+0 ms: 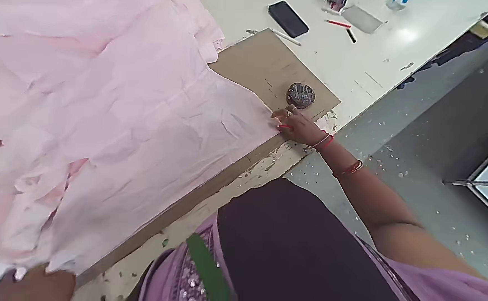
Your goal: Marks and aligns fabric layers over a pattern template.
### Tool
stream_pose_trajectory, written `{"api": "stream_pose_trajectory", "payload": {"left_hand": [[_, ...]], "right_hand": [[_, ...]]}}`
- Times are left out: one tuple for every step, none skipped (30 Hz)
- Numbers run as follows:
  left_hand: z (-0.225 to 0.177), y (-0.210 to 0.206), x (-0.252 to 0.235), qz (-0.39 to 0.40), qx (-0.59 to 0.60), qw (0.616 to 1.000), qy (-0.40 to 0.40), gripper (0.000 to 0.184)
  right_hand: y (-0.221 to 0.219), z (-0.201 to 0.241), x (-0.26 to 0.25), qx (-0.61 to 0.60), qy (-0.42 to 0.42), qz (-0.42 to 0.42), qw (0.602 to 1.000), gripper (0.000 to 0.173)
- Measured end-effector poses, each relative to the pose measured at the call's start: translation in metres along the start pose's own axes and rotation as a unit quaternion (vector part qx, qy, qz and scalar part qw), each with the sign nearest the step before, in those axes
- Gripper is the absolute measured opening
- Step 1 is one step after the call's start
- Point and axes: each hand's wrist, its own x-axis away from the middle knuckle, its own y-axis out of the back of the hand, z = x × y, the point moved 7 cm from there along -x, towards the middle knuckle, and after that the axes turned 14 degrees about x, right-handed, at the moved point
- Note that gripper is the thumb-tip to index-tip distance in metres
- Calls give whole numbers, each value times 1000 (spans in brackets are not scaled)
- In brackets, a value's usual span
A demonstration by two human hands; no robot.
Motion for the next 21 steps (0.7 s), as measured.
{"api": "stream_pose_trajectory", "payload": {"left_hand": [[-35, 5, 1, -25, 64, 993, -100, 36], [-75, 3, 6, -28, 115, 970, -211, 34], [-116, -4, 15, -10, 152, 934, -325, 34], [-154, -17, 25, 18, 173, 893, -415, 37], [-187, -34, 35, 51, 179, 856, -482, 41], [-213, -51, 45, 75, 170, 829, -528, 44], [-233, -65, 53, 84, 153, 808, -562, 46], [-247, -76, 61, 76, 141, 790, -592, 46], [-258, -82, 66, 53, 128, 774, -618, 45], [-264, -84, 69, 30, 117, 762, -636, 43], [-268, -85, 71, 14, 107, 754, -648, 40], [-270, -84, 72, 4, 98, 748, -657, 36], [-270, -82, 73, -3, 91, 741, -665, 32], [-271, -80, 74, -5, 88, 737, -670, 27], [-271, -78, 73, -1, 84, 737, -670, 25], [-272, -76, 72, 4, 86, 740, -667, 25], [-274, -73, 69, 18, 97, 746, -658, 25], [-275, -70, 64, 42, 118, 758, -640, 27], [-276, -68, 58, 73, 142, 773, -614, 29], [-276, -69, 50, 107, 166, 785, -587, 29], [-276, -73, 42, 130, 186, 791, -569, 30]], "right_hand": [[0, 2, 5, 17, -4, 7, 1000, 44], [-1, 2, 8, 31, 0, 12, 999, 41], [-4, 0, 10, 42, 1, 15, 999, 38], [-5, -1, 12, 50, 7, 12, 999, 35], [-5, -3, 13, 61, 14, 9, 998, 33], [-5, -4, 13, 75, 22, 5, 997, 33], [-5, -3, 13, 85, 33, -1, 996, 33], [-3, 0, 14, 93, 45, -9, 995, 33], [-1, 4, 14, 104, 58, -13, 993, 32], [1, 7, 14, 113, 68, -15, 991, 31], [1, 9, 13, 117, 77, -18, 990, 31], [1, 9, 12, 115, 89, -31, 989, 30], [1, 8, 11, 107, 98, -44, 988, 28], [0, 6, 9, 100, 104, -61, 988, 27], [0, 3, 7, 82, 107, -72, 988, 24], [1, 1, 4, 66, 105, -80, 989, 22], [2, -1, 1, 53, 103, -85, 990, 22], [5, -1, -1, 41, 103, -94, 989, 21], [6, 0, -3, 30, 96, -102, 990, 20], [8, 2, -5, 27, 78, -99, 992, 20], [8, 1, -8, 27, 48, -84, 995, 21]]}}
